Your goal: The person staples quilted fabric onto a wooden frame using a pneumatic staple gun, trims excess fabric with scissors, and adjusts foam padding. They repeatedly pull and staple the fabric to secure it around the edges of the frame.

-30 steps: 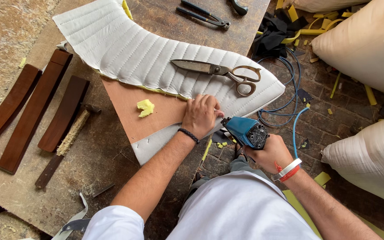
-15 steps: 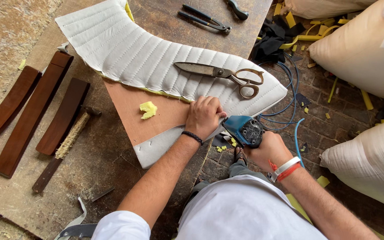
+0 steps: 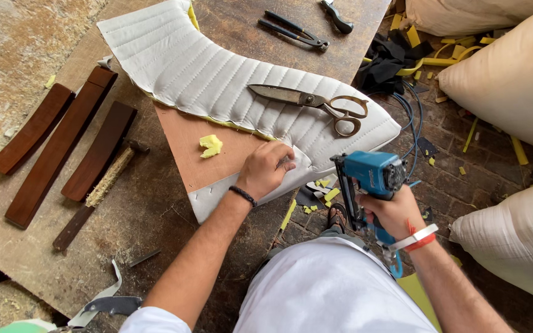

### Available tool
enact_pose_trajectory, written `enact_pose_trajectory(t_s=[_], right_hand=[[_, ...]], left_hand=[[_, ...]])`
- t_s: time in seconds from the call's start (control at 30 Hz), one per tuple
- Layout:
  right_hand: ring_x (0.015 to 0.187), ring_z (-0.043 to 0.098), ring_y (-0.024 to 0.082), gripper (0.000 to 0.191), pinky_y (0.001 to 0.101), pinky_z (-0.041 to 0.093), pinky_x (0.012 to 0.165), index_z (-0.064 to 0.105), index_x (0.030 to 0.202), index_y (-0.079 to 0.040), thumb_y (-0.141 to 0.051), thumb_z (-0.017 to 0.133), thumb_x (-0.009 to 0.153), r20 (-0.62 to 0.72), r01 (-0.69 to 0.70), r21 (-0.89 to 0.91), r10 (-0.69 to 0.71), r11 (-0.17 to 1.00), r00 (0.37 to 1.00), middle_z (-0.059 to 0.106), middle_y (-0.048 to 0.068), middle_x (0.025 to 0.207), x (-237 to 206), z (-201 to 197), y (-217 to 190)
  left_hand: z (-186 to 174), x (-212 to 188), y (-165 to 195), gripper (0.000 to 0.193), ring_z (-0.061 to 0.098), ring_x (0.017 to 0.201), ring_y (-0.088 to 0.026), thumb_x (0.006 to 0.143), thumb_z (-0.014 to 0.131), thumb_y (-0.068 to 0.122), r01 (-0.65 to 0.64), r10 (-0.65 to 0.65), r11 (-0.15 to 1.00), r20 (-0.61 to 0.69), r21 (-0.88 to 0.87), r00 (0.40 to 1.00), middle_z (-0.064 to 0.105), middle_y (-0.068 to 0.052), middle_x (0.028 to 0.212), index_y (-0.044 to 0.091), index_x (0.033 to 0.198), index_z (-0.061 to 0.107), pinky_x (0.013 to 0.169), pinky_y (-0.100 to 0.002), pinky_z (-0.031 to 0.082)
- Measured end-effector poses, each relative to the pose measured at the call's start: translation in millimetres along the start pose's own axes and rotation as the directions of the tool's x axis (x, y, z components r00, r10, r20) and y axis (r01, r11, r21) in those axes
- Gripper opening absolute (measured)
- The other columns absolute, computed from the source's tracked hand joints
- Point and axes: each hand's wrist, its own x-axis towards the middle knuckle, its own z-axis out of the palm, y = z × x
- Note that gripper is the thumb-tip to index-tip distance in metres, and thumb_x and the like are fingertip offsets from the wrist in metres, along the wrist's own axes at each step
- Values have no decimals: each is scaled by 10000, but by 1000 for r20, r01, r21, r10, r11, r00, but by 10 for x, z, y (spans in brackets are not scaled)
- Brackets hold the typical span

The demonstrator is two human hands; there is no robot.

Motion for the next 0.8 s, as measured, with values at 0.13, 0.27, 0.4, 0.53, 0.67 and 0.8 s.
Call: enact_pose_trajectory(t_s=[0.13, 0.27, 0.4, 0.53, 0.67, 0.8], right_hand=[[546, 641, 166, 165, 338, 523, 550, 753, 932, -22, -146, 756, 824, 21, 14, -201, -10, 980, 1000, 695, 88, 654, 251, -27, -72], [613, 695, 227, 255, 379, 560, 638, 761, 920, 5, -232, 786, 828, -3, 15, -442, -18, 897, 1000, 745, 155, 715, 398, 53, -44], [711, 736, 241, 286, 389, 576, 688, 750, 983, -18, -218, 784, 782, -17, 27, -426, -37, 904, 999, 763, 150, 801, 436, 77, -32], [733, 757, 250, 264, 388, 586, 703, 752, 980, -31, -221, 765, 798, 18, 0, -442, 9, 897, 1000, 776, 157, 808, 399, 53, -189], [720, 718, 234, 294, 372, 574, 698, 735, 923, -29, -306, 782, 832, 190, 181, -639, -74, 748, 979, 749, 131, 788, 285, 47, -481], [562, 709, 219, 317, 379, 576, 593, 728, 839, 3, -313, 741, 865, 256, 91, -641, 101, 762, 961, 731, 128, 658, 250, 12, -740]], left_hand=[[-61, 212, 72, 145, 721, 838, -211, 830, 783, 156, 12, -21, 998, 142, 59, 990, 728, -47, 926, 142, 973, 762, 763, -349, 588], [-75, 331, 52, 131, 707, 825, -244, 815, 802, 171, -59, 40, 986, 122, 156, 992, 725, -51, 904, 132, 932, 759, 753, -372, 574], [-28, 318, -19, 134, 705, 818, -241, 835, 812, 203, -25, -6, 969, 126, 244, 992, 703, -55, 841, 106, 818, 721, 743, -379, 573], [156, 267, -28, 129, 681, 812, -224, 851, 785, 200, 108, -91, 971, -89, 212, 992, 702, -27, 821, 126, 785, 702, 717, -386, 554], [331, 224, 26, 177, 618, 834, -207, 876, 796, 255, 195, -140, 927, -188, 320, 972, 693, 24, 826, 156, 776, 688, 734, -389, 498], [327, 215, 53, 200, 581, 922, -206, 793, 851, 302, 298, -218, 890, -251, 346, 943, 686, 48, 871, 181, 769, 693, 769, -420, 439]])
